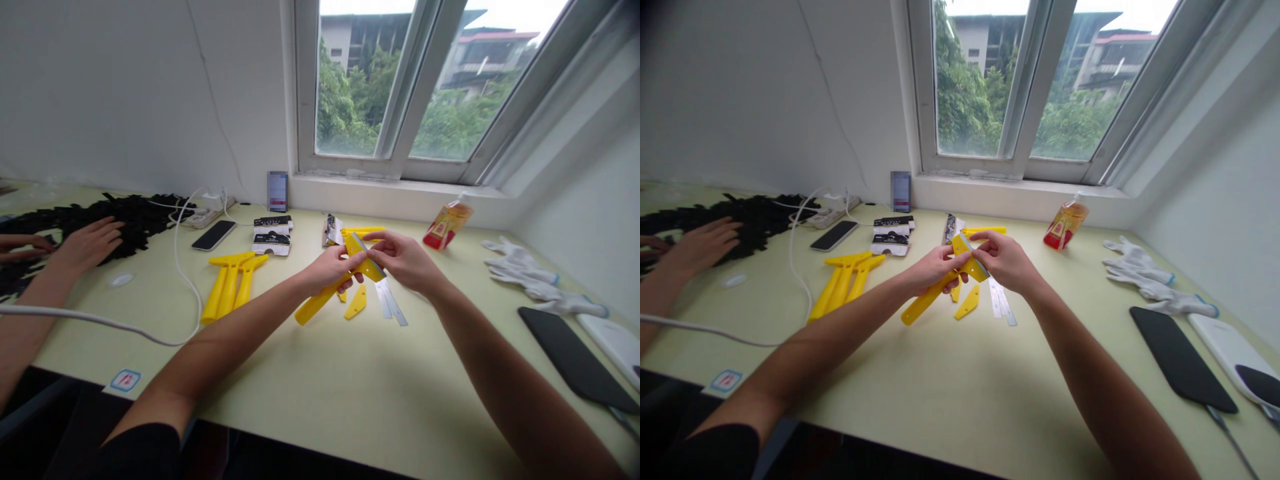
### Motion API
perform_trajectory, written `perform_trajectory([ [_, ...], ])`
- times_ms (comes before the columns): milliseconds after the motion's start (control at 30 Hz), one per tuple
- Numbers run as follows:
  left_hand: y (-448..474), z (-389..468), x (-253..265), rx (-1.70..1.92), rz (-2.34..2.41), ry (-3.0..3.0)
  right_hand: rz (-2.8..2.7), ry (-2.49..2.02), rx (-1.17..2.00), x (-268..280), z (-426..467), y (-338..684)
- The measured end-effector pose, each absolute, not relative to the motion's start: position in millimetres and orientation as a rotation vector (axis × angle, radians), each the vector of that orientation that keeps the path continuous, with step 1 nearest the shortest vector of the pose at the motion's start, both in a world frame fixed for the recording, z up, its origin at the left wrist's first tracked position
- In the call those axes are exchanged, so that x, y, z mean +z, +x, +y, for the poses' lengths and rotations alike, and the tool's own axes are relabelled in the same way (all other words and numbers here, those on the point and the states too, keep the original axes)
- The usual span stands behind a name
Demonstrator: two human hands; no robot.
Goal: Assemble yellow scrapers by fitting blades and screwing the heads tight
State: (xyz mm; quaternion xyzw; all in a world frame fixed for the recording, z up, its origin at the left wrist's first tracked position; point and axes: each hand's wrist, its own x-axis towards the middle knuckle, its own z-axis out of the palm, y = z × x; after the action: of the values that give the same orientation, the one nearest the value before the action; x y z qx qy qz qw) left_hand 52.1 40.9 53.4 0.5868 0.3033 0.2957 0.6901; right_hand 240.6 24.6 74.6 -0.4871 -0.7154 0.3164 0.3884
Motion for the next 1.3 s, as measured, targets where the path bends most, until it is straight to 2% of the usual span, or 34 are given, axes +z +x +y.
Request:
perform_trajectory([
  [333,48,43,62,0.662,0.708,1.351,-1.813,-1.267,0.680,77,21,237],
  [467,34,55,77,0.800,0.784,1.340,-1.705,-1.289,0.633,70,30,241],
  [600,14,70,92,0.994,0.836,1.277,-2.077,-1.389,0.550,48,40,226],
  [733,3,78,96,1.053,0.799,1.266,-2.546,-1.434,0.280,26,44,192],
  [967,4,77,97,1.069,0.839,1.247,-2.561,-1.621,0.061,13,44,157],
  [1100,5,76,96,1.053,0.832,1.252,-2.532,-1.730,0.067,9,46,152],
  [1300,6,77,93,1.029,0.826,1.278,-2.537,-1.736,0.280,6,49,158],
])
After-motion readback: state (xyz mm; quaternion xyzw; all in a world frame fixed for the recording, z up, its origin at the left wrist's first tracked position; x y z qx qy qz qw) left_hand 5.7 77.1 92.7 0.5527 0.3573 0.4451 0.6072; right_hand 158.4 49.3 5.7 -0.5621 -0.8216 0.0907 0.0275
